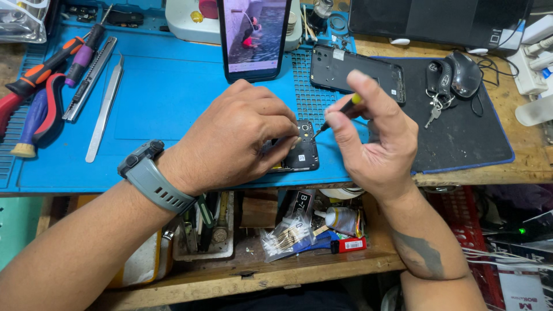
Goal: The person uses a small screwdriver to remove screws from the back of a disassembled smartphone. They carefully unscrew multiple fasteners around the camera module and other internal components while the phone rests on a blue work mat.
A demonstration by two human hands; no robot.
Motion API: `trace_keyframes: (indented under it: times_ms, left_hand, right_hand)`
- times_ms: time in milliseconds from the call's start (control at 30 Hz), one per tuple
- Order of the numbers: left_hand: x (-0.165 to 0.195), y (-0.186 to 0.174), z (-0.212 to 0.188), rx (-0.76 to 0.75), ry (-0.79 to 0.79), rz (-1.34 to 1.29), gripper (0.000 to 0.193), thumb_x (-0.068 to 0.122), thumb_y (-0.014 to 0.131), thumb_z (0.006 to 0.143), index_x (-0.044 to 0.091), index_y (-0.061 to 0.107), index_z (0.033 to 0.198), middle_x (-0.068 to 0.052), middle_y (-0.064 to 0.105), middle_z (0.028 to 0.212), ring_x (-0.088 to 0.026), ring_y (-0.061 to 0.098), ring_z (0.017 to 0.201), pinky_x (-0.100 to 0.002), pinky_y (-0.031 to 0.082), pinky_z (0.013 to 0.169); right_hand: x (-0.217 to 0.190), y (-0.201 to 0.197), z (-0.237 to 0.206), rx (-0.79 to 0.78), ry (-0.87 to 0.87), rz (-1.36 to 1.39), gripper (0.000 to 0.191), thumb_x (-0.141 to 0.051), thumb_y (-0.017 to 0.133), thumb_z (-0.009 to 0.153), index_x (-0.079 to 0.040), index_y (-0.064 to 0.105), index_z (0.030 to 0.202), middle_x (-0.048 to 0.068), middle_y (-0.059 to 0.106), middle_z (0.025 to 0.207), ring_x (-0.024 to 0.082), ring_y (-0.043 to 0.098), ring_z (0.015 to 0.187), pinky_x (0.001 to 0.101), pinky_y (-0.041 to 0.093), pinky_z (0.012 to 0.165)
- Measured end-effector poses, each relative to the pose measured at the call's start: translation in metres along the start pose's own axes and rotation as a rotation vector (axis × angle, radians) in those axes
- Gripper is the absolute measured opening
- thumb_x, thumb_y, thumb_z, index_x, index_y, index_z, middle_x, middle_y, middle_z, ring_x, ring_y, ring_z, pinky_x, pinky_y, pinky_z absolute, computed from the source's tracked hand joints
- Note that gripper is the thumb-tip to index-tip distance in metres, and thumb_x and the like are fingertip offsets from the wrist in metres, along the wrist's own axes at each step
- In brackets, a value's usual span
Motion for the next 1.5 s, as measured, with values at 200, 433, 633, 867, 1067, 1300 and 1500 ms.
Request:
trace_keyframes:
  times_ms: [200, 433, 633, 867, 1067, 1300, 1500]
  left_hand:
    - [0.000, 0.000, 0.000, -0.002, 0.004, -0.006, 0.011, 0.014, 0.081, 0.084, 0.007, 0.073, 0.086, -0.004, 0.073, 0.096, -0.025, 0.065, 0.094, -0.041, 0.045, 0.082]
    - [0.000, 0.000, -0.001, -0.002, 0.005, -0.019, 0.012, 0.014, 0.081, 0.083, 0.007, 0.072, 0.085, -0.003, 0.073, 0.096, -0.025, 0.065, 0.094, -0.041, 0.045, 0.083]
    - [0.000, 0.001, 0.000, -0.002, 0.001, -0.012, 0.012, 0.014, 0.081, 0.083, 0.007, 0.072, 0.085, -0.004, 0.073, 0.095, -0.025, 0.065, 0.094, -0.041, 0.045, 0.082]
    - [-0.001, 0.000, 0.000, -0.001, 0.006, -0.017, 0.012, 0.013, 0.081, 0.082, 0.006, 0.072, 0.086, -0.004, 0.073, 0.097, -0.025, 0.066, 0.095, -0.041, 0.046, 0.083]
    - [0.000, 0.001, 0.000, -0.001, 0.001, -0.007, 0.011, 0.012, 0.082, 0.082, 0.007, 0.072, 0.085, -0.004, 0.073, 0.096, -0.025, 0.066, 0.094, -0.041, 0.045, 0.082]
    - [0.000, 0.001, 0.000, 0.001, 0.011, -0.009, 0.012, 0.013, 0.081, 0.083, 0.007, 0.072, 0.086, -0.004, 0.073, 0.095, -0.025, 0.065, 0.093, -0.041, 0.045, 0.082]
    - [-0.001, 0.001, 0.000, 0.002, 0.008, 0.000, 0.013, 0.014, 0.081, 0.083, 0.007, 0.072, 0.085, -0.004, 0.072, 0.095, -0.025, 0.065, 0.093, -0.041, 0.045, 0.082]
  right_hand:
    - [-0.005, 0.000, 0.001, -0.012, -0.089, -0.011, 0.047, -0.001, 0.076, 0.105, -0.004, 0.052, 0.145, 0.015, 0.067, 0.116, 0.015, 0.069, 0.105, 0.0279, 0.059, 0.092]
    - [-0.003, -0.001, 0.002, -0.001, -0.026, 0.035, 0.046, -0.001, 0.074, 0.106, -0.002, 0.050, 0.146, 0.015, 0.070, 0.118, 0.015, 0.070, 0.108, 0.0282, 0.059, 0.095]
    - [0.003, -0.003, 0.001, 0.043, 0.096, 0.078, 0.044, 0.000, 0.064, 0.104, 0.000, 0.047, 0.145, 0.012, 0.071, 0.114, 0.018, 0.070, 0.106, 0.0289, 0.059, 0.095]
    - [-0.003, -0.002, 0.003, 0.031, -0.030, -0.041, 0.045, 0.000, 0.075, 0.104, -0.003, 0.053, 0.144, 0.011, 0.069, 0.112, 0.016, 0.067, 0.103, 0.0261, 0.057, 0.094]
    - [-0.007, -0.002, 0.004, 0.018, -0.092, -0.080, 0.045, 0.000, 0.079, 0.105, -0.003, 0.054, 0.143, 0.012, 0.068, 0.115, 0.016, 0.066, 0.104, 0.0253, 0.056, 0.095]
    - [-0.006, -0.002, 0.002, 0.017, -0.075, -0.058, 0.045, 0.000, 0.074, 0.104, -0.003, 0.052, 0.142, 0.013, 0.069, 0.116, 0.017, 0.068, 0.107, 0.0265, 0.057, 0.095]
    - [-0.002, -0.002, 0.001, 0.033, -0.018, 0.010, 0.045, 0.003, 0.068, 0.106, -0.001, 0.048, 0.145, 0.013, 0.069, 0.115, 0.018, 0.070, 0.108, 0.0288, 0.059, 0.097]
Point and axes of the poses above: each hand's wrist, its own z-axis towards the middle knuckle, its own y-axis out of the palm, x = y × z, the point moved 6 cm from there along z, towards the middle knuckle
